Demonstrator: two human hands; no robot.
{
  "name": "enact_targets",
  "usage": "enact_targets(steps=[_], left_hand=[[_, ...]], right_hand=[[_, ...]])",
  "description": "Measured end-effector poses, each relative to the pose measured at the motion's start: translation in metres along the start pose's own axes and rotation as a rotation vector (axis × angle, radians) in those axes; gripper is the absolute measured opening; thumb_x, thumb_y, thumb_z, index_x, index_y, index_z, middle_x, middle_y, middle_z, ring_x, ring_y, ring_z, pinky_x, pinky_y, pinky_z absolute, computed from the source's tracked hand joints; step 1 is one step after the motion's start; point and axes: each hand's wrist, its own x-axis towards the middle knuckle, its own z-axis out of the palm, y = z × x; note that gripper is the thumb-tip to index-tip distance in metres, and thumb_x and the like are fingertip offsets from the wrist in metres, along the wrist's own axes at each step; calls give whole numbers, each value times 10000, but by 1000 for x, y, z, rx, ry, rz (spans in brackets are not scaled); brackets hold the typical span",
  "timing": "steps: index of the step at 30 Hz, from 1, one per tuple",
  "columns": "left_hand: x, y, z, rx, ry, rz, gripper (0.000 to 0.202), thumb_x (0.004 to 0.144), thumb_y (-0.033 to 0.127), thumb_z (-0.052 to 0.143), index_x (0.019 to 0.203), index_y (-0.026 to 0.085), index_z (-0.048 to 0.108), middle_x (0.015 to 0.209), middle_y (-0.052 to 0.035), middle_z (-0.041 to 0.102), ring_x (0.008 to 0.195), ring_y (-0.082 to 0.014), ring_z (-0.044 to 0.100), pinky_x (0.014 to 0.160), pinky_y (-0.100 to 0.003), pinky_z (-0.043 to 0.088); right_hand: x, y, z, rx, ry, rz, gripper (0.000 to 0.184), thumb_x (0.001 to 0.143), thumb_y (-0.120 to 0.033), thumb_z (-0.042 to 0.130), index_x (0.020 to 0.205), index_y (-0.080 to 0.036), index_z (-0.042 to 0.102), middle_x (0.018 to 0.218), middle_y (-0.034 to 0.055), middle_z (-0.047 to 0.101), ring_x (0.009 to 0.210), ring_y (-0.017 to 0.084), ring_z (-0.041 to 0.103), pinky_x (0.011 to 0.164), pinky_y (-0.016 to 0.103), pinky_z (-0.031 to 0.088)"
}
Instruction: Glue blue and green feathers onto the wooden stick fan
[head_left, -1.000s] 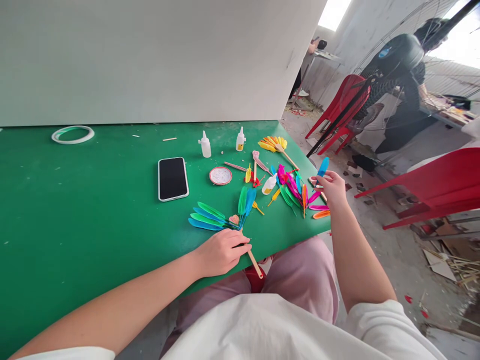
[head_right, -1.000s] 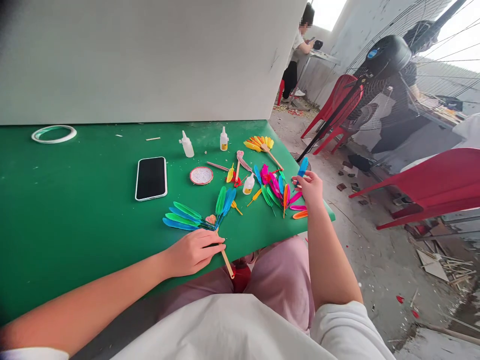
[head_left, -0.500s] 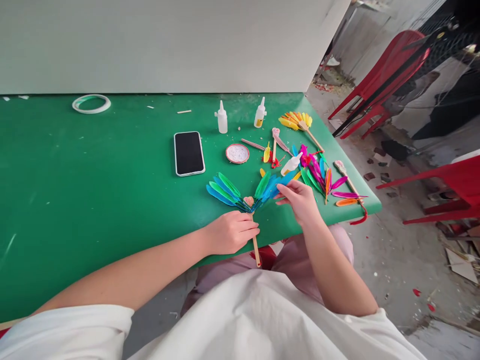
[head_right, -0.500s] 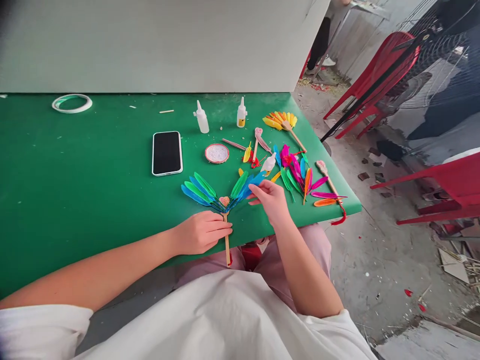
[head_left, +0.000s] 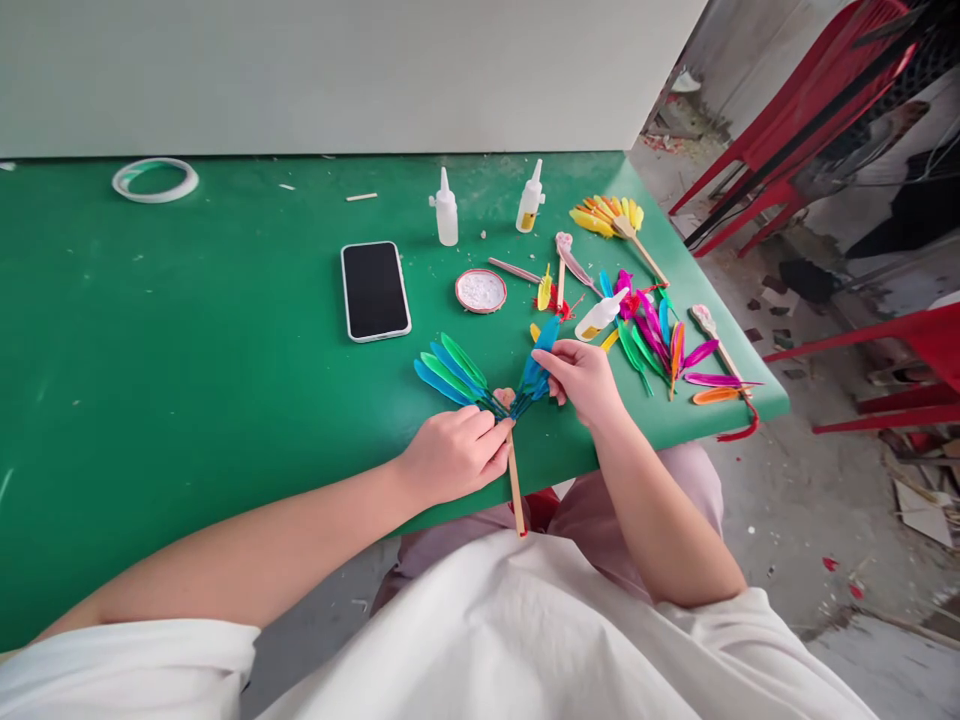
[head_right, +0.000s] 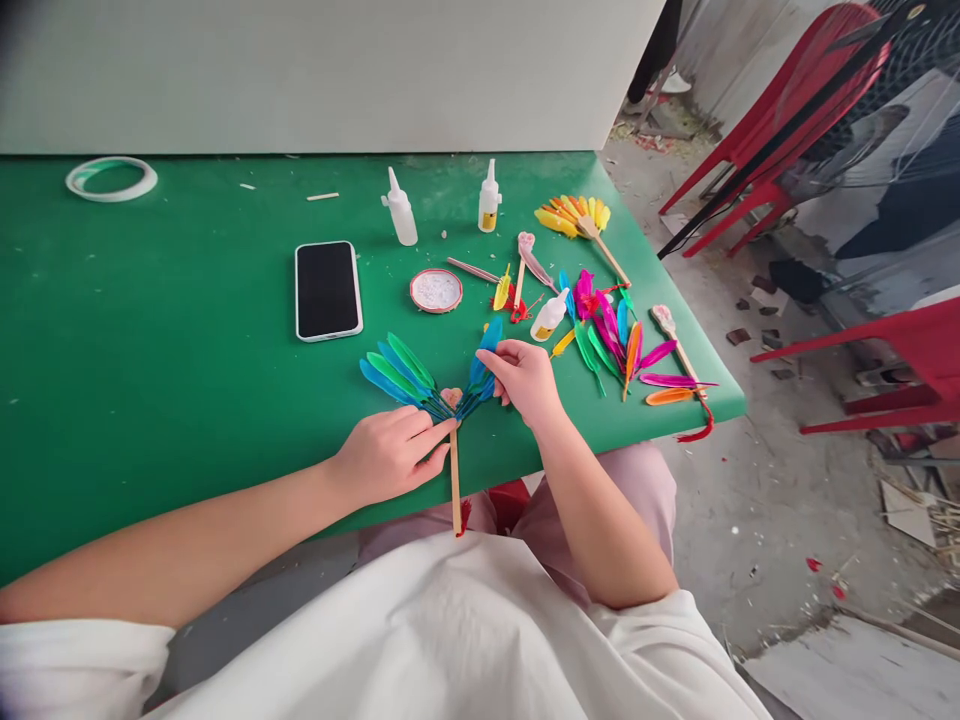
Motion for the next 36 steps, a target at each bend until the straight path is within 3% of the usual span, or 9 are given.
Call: enact_targets(steps=[20,31,36], left_hand=[[2,-2,2,18,-40,-28,237,819,229,460,966,149,629,649,-17,555,600,-131,508,526,-260,419],[2,-2,0,10,-64,-52,246,818,231,462,986,158,626,662,-15,573,618,-136,521,540,-257,423],[3,-3,1,33,-82,-78,306,828,246,447,1078,145,592,684,-22,585,630,-143,530,540,-265,427]], right_hand=[[0,3,1,-7,4,-10,256,684,-413,638,655,-167,572,472,-45,528,325,68,423,254,171,329],[1,6,1,-75,5,-20,294,695,-453,622,644,-171,554,394,-60,469,286,73,382,256,185,305],[2,6,3,-161,53,-11,307,680,-472,621,654,-172,561,525,-30,562,322,64,387,275,193,301]])
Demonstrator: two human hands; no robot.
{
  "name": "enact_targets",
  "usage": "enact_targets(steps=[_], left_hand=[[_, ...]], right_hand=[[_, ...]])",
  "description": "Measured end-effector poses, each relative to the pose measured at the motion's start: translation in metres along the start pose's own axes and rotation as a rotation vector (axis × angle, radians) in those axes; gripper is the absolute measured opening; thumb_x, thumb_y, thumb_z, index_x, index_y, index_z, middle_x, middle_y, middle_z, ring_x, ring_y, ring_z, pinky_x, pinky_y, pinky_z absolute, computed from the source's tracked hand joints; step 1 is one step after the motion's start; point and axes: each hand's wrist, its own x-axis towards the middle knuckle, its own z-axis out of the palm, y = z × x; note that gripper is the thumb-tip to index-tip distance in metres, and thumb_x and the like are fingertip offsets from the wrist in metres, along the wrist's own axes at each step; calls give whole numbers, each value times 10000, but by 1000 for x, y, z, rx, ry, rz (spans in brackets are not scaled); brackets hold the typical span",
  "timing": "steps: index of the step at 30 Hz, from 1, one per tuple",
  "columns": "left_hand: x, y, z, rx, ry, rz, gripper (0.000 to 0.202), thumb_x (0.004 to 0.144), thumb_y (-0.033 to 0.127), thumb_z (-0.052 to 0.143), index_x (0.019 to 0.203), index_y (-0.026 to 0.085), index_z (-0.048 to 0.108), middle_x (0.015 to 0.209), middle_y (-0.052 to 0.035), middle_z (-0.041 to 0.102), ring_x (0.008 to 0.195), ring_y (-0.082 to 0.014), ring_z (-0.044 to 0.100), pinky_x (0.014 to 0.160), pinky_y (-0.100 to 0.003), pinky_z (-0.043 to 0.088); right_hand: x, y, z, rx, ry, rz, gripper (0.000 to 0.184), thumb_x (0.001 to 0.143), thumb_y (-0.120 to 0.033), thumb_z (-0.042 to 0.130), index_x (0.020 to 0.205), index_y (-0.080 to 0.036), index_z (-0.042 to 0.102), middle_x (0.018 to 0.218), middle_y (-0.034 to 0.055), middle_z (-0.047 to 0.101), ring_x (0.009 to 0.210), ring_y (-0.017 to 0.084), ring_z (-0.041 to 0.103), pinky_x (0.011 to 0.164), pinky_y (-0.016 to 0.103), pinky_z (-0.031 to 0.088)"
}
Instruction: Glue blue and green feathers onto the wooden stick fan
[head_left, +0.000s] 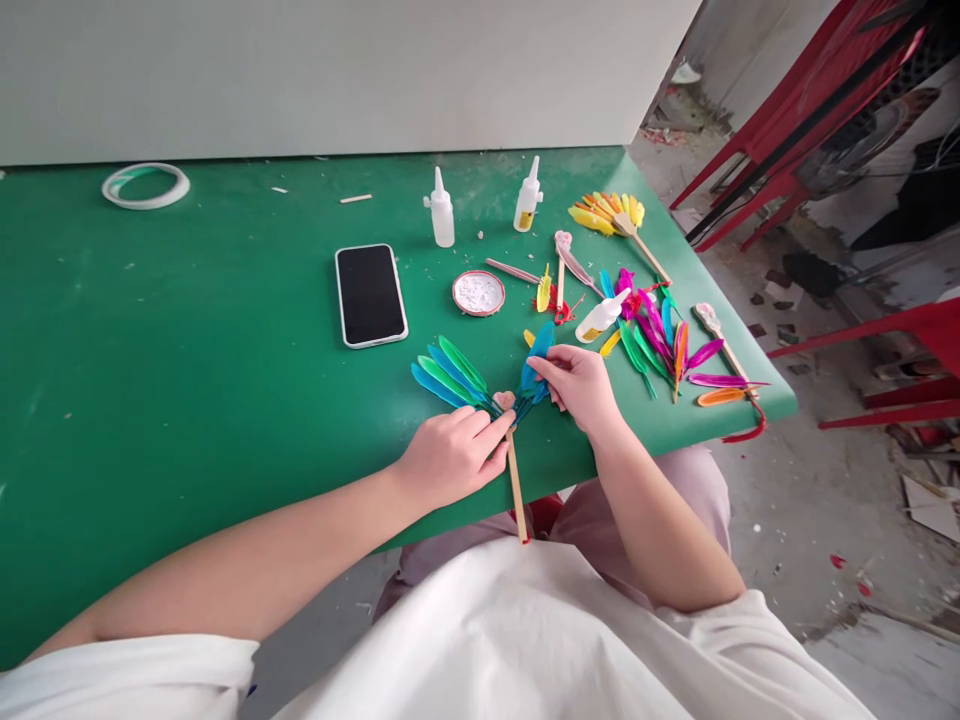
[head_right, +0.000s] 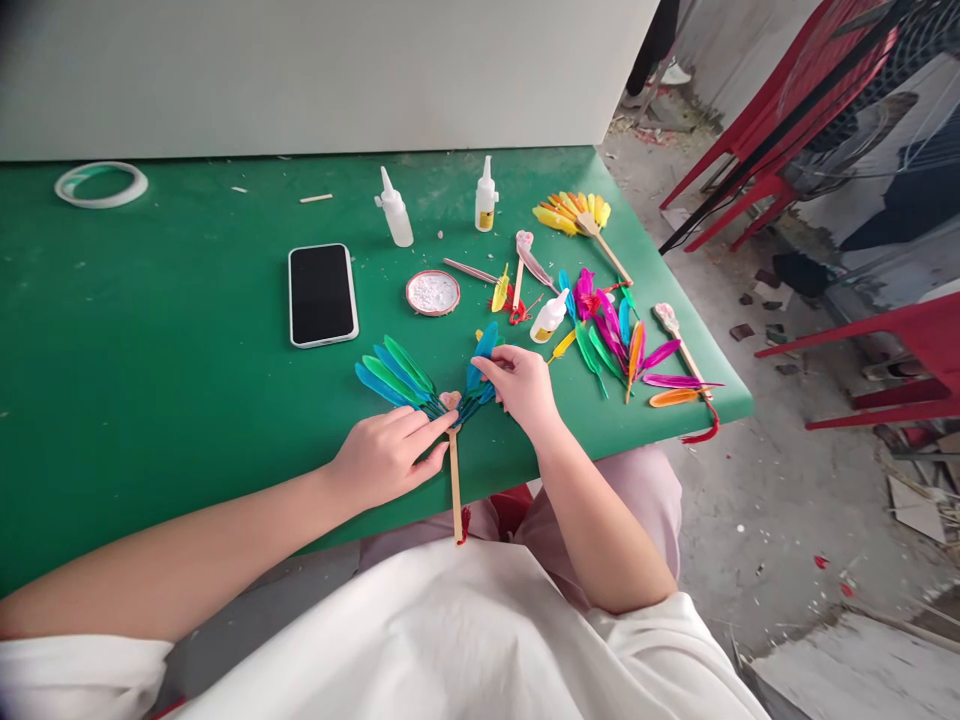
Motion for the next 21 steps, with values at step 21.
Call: enact_targets(steps=[21], left_hand=[[0,0,2,-24,-59,-44,321,840,279,430,1094,161,588,713,-30,602,646,-148,555,545,-264,442]], right_hand=[[12,-11,-11,-353,133,-234,357,760,-334,553,1112,-277,549,966,-4,637,432,49,388,518,249,423]])
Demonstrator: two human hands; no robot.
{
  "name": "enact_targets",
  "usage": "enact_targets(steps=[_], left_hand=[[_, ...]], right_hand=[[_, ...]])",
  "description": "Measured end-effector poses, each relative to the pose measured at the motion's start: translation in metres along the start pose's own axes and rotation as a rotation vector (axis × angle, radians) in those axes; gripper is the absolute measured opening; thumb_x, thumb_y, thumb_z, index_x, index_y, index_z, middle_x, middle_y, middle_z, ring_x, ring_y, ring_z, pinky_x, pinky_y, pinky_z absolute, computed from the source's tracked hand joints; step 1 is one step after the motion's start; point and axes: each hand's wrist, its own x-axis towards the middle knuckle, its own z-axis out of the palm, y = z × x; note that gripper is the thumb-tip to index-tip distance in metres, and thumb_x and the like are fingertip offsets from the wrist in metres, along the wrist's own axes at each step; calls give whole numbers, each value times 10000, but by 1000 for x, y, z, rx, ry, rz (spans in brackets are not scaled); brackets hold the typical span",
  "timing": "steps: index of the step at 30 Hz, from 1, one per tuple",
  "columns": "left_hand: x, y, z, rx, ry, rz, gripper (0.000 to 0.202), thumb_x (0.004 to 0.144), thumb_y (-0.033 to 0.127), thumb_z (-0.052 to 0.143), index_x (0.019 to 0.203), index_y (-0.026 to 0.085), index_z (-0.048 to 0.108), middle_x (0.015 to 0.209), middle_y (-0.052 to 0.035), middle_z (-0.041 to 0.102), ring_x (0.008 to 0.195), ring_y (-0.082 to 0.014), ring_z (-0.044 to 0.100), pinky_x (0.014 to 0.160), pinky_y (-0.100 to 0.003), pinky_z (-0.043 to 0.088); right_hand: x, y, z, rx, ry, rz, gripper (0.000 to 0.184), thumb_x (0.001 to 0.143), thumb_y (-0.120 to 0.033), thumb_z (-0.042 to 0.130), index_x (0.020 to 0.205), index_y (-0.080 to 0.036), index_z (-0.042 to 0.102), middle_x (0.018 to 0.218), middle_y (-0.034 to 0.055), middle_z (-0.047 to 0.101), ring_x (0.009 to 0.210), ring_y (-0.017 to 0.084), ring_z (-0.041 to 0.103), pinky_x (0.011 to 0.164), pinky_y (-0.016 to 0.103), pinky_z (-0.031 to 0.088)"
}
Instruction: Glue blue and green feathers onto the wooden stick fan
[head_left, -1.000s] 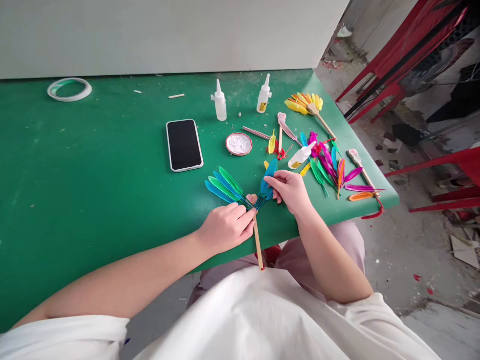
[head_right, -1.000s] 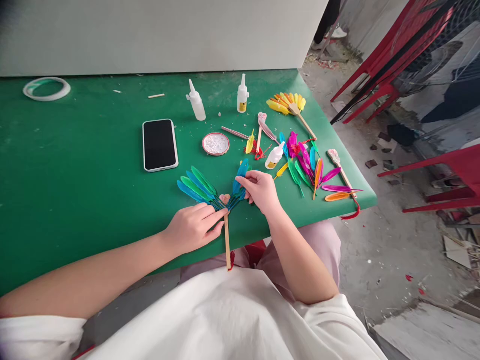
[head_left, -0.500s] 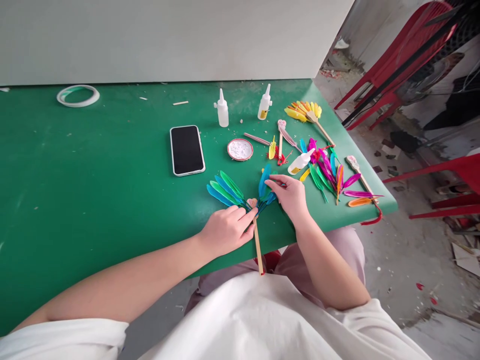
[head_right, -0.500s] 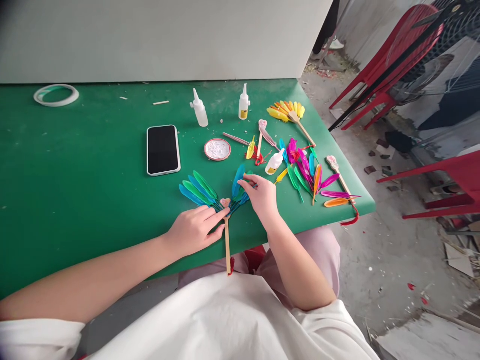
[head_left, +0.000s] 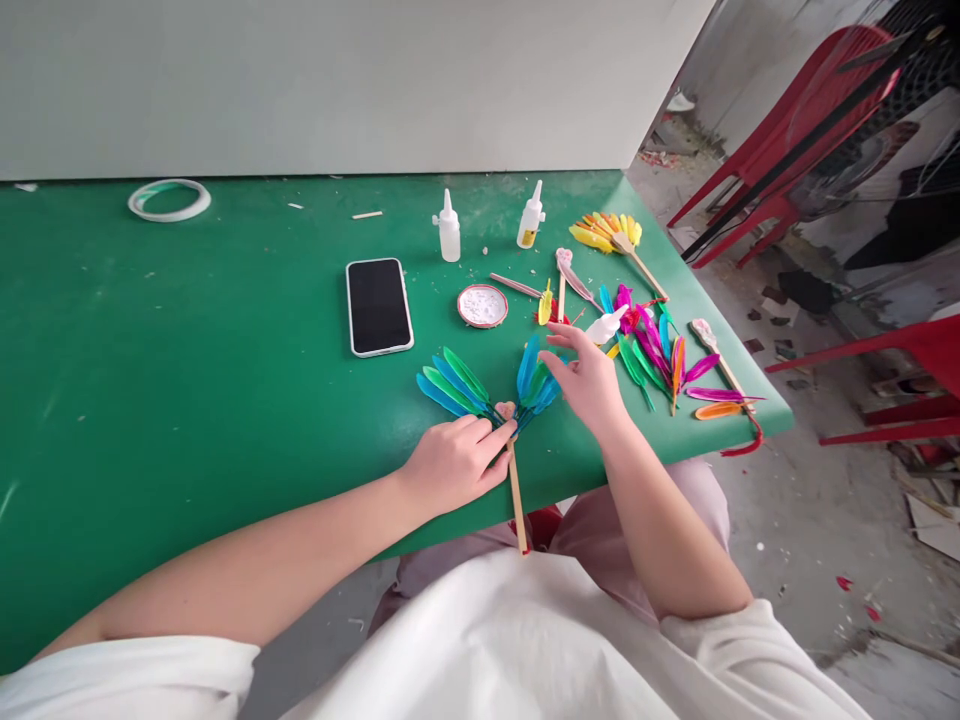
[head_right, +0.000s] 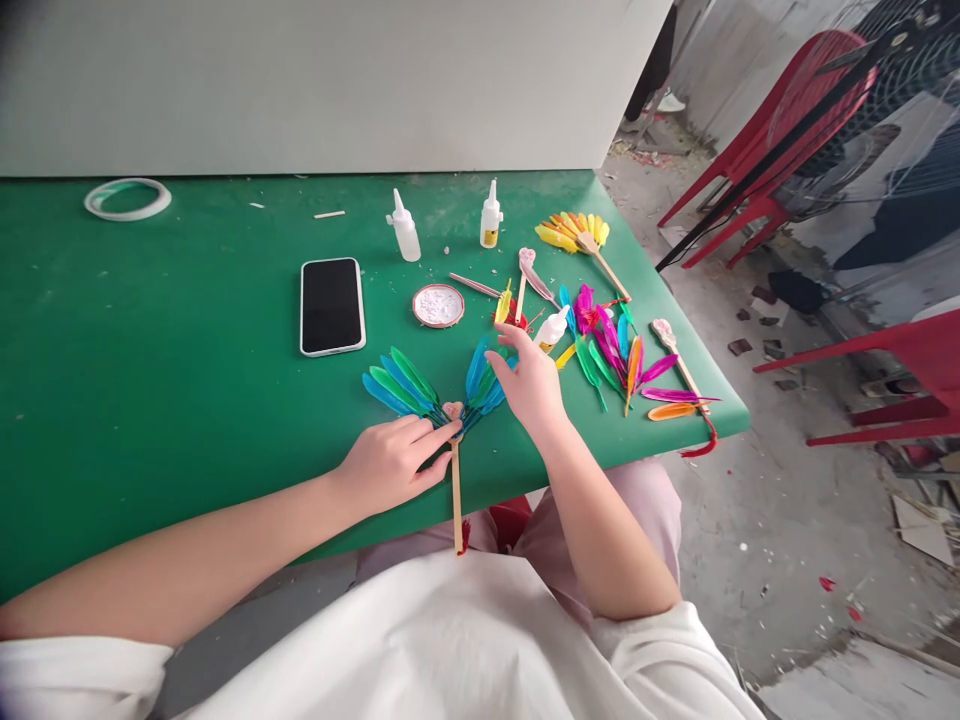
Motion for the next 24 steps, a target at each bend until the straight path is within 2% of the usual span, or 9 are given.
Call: enact_targets(steps=[3,7,11,14,17,20,22,24], left_hand=[[0,0,0,5,5,9,328,846,289,425,1104,164,585,707,-31,600,630,-144,547,530,-259,430],[-1,-2,-2,-18,42,15,326,846,273,427,1112,171,584,684,-24,593,618,-137,540,535,-251,422],[1,-10,-1,-88,137,-59,290,833,218,444,1072,191,607,676,-17,592,644,-130,540,583,-240,431],[5,-24,0,-129,234,-141,265,822,177,454,1023,188,626,769,-32,619,730,-142,539,678,-259,451],[11,-43,-4,-100,294,-209,293,814,163,455,1063,190,606,855,-49,613,831,-173,526,778,-314,443],[16,-64,-11,-73,308,-310,338,816,183,444,1135,194,554,981,-69,586,952,-202,504,869,-368,409],[17,-76,-17,-86,304,-389,378,822,192,425,1194,203,495,1049,-65,574,998,-204,495,904,-380,389],[17,-82,-21,-94,300,-431,405,830,192,408,1232,201,447,1070,-63,575,1007,-195,497,915,-370,382]], right_hand=[[11,-4,6,-2,-95,-1,439,718,-285,596,1149,-290,517,843,-22,618,454,56,397,504,233,405],[16,-7,9,158,-124,25,409,705,-236,595,1108,-281,542,724,-48,520,436,41,356,445,202,362],[6,-11,-9,249,-35,23,359,729,-247,570,1087,-260,546,737,-40,478,423,28,326,394,186,301],[-6,-10,-28,152,16,-10,302,751,-256,551,1053,-262,559,791,-30,498,421,20,326,395,184,293],[-19,-6,-35,-59,10,-65,292,778,-249,522,1068,-259,562,824,-18,543,443,40,381,457,210,369],[-38,-2,-24,-289,145,-167,291,805,-261,504,1089,-246,566,977,40,576,605,110,520,593,274,455],[-53,-3,-11,-329,236,-284,260,822,-258,500,1070,-241,575,1002,64,593,835,186,554,712,318,473],[-68,-5,4,-261,175,-415,231,822,-225,516,1048,-246,562,916,44,633,893,196,543,796,345,464]])
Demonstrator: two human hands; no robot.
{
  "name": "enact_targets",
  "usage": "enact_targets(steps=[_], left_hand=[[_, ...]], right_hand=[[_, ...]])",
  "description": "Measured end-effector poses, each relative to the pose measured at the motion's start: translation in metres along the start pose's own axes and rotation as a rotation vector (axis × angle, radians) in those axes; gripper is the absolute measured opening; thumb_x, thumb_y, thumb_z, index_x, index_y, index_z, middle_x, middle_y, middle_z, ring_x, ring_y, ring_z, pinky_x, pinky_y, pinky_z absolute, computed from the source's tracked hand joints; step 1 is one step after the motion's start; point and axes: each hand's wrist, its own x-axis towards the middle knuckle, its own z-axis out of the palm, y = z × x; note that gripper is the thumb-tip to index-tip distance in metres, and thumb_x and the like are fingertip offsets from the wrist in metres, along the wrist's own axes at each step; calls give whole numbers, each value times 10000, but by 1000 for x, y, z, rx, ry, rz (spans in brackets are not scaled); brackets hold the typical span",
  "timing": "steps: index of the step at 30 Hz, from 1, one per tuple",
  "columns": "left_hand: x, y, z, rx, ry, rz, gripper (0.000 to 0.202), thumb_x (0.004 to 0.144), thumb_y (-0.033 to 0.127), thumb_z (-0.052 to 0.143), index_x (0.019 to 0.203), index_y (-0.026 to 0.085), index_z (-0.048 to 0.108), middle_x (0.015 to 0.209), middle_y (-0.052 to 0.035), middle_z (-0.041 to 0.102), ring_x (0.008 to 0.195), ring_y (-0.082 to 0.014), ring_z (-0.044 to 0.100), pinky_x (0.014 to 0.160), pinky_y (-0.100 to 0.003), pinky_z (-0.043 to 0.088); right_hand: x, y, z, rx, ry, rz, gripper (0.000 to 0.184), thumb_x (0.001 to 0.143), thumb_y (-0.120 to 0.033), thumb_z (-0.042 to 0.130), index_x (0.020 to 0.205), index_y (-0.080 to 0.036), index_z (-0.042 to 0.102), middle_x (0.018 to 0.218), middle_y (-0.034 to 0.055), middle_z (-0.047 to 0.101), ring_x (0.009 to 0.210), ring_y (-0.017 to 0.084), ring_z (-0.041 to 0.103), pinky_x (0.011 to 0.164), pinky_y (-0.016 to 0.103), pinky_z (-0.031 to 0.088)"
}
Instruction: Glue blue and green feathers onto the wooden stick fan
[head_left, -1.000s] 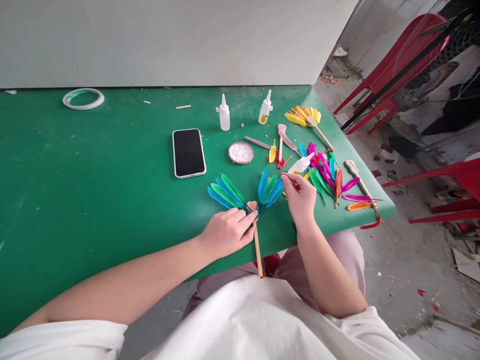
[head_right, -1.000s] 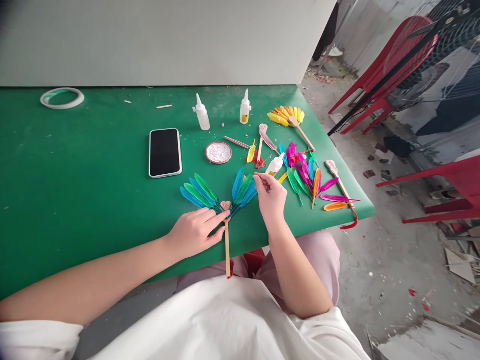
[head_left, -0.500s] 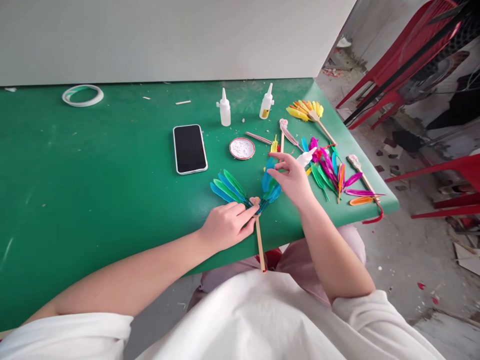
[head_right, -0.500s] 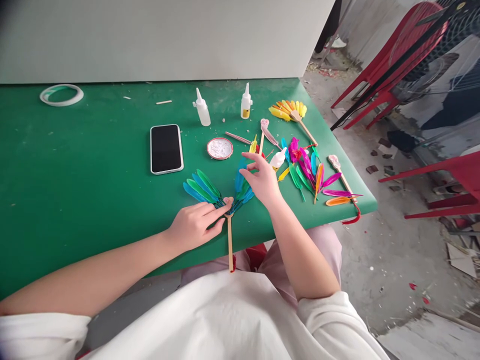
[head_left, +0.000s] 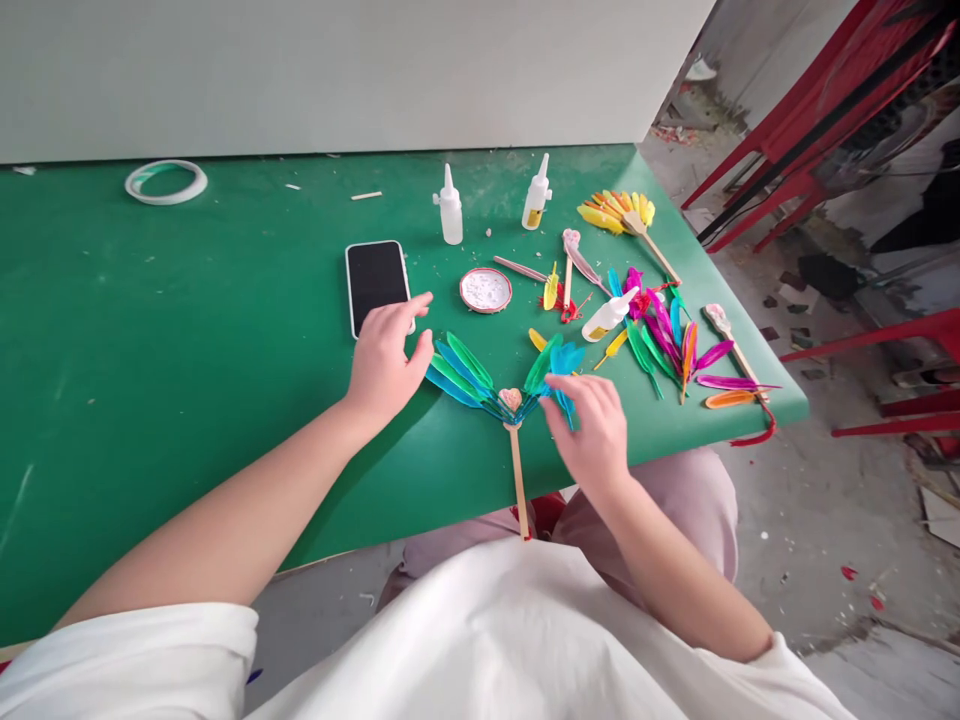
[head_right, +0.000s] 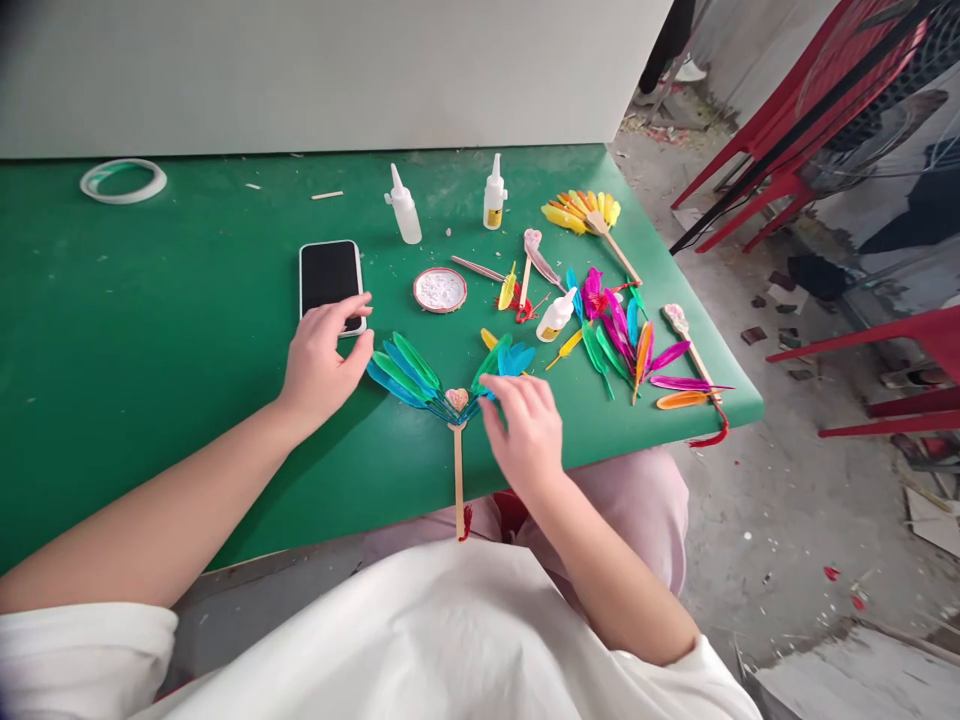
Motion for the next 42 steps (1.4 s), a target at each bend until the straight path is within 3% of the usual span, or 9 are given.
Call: enact_targets(steps=[3,5,7,13,17,23,33,42], left_hand=[[-1,2,-1,10,-21,92,361,833,197,418,1186,205,494,1072,-59,583,1030,-196,492,925,-367,372],[-1,6,0,-2,-78,202,302,837,211,431,1113,214,555,1076,-49,589,1052,-201,483,933,-374,366],[2,9,1,-37,-142,225,284,848,236,428,1091,204,571,1083,-51,592,1059,-201,483,931,-373,370],[19,6,-5,-264,-318,-118,386,879,292,356,1248,204,424,987,-37,633,831,-144,572,784,-296,437],[21,8,-3,-296,-428,-182,464,819,374,475,1261,249,412,832,7,626,636,-113,529,651,-248,422],[20,6,5,-354,-436,-198,520,747,338,566,1240,240,432,670,38,549,567,-101,458,595,-240,385],[19,3,7,-494,-438,-219,481,744,304,569,1203,209,460,625,45,490,547,-84,425,566,-221,370],[19,7,6,-471,-435,-215,481,731,276,591,1194,199,482,564,61,443,560,-101,460,601,-236,390]], right_hand=[[-13,-12,11,131,-114,-50,213,815,-218,545,1026,-250,537,873,18,647,891,185,538,805,345,469],[-16,-15,16,151,-153,-28,216,808,-228,560,1022,-245,531,894,18,644,938,194,520,820,355,465],[-16,-13,18,143,-171,-20,225,803,-222,568,1024,-242,528,912,16,643,976,205,499,846,371,451],[-16,-9,21,122,-187,-32,250,804,-201,562,1047,-246,523,914,5,655,975,208,499,849,389,439],[-16,-11,21,119,-187,-43,241,817,-211,540,1054,-255,522,934,13,657,973,209,513,846,397,444],[-16,-10,21,116,-198,-53,271,819,-206,533,1083,-261,507,930,9,658,973,201,518,849,383,452],[-15,-10,22,139,-206,-74,219,818,-192,531,1029,-246,509,927,19,650,963,193,525,843,370,467],[-14,-11,21,143,-221,-68,211,823,-182,507,1019,-258,516,920,17,647,957,190,534,873,387,459]])
